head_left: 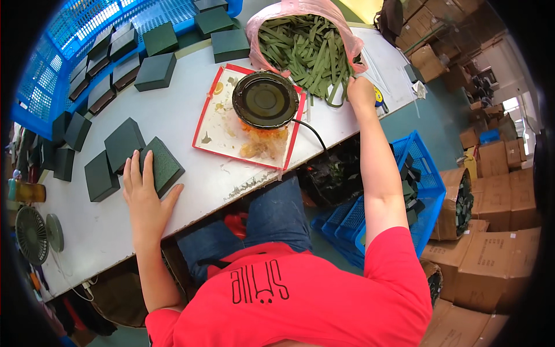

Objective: The person sits at a table and wraps green rectangular boxes with green ribbons. They pick up a box, loop a ribbon around it, and tie a knot to secure it. The finished boxes are placed on the table to the left.

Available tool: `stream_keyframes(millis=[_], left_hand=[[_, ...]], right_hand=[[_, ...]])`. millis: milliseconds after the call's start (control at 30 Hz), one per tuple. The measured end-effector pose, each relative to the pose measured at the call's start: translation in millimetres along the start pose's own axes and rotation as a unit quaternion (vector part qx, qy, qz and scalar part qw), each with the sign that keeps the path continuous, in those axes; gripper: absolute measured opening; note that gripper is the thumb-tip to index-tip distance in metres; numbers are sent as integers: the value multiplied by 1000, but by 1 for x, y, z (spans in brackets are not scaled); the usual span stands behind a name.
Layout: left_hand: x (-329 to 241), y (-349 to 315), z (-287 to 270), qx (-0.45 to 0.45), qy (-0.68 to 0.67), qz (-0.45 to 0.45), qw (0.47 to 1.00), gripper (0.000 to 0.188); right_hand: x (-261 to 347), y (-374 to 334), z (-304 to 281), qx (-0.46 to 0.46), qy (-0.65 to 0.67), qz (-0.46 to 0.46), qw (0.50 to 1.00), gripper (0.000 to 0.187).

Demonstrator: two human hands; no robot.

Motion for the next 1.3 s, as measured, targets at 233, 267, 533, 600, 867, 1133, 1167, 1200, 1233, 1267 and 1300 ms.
stream_keyframes(millis=[233,267,533,600,867,1133,1167,1200,1233,1267,1300], left_hand=[[-1,-8,-6,23,-84,51,995,75],[1,-10,-5,32,-109,54,992,75],[10,-13,-17,97,-189,156,965,52],[24,-11,-14,71,-183,155,968,39],[1,-10,7,35,-7,-93,995,77],[-12,-7,-2,145,-88,106,980,84],[-12,-8,-3,147,-93,111,978,84],[-12,-8,-5,133,-92,101,982,86],[-16,-7,-6,119,-92,91,984,88],[-19,-7,-7,106,-92,81,987,89],[-23,-7,-5,99,-84,68,989,92]], right_hand=[[-18,16,18,-71,99,-46,992,27],[-18,12,15,-88,150,-59,983,27],[23,-58,-56,-79,561,-42,823,15],[29,-76,-70,-63,582,-50,809,14],[91,-218,-105,146,614,19,775,16],[115,-252,-43,247,685,121,675,17],[120,-249,-38,250,691,118,668,18],[123,-246,-33,246,696,118,664,18],[126,-242,-29,243,701,118,660,18],[128,-239,-26,240,706,119,656,18],[128,-236,-23,238,709,118,653,19]])
Point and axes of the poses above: each hand's wrist, its own y-axis towards the middle knuckle, its own z-axis out of the palm, x = y × z, the point moved 7 cm from there along y, towards the middle knuckle, and after that the axes turned 11 degrees about y, right-handed, at the moved point
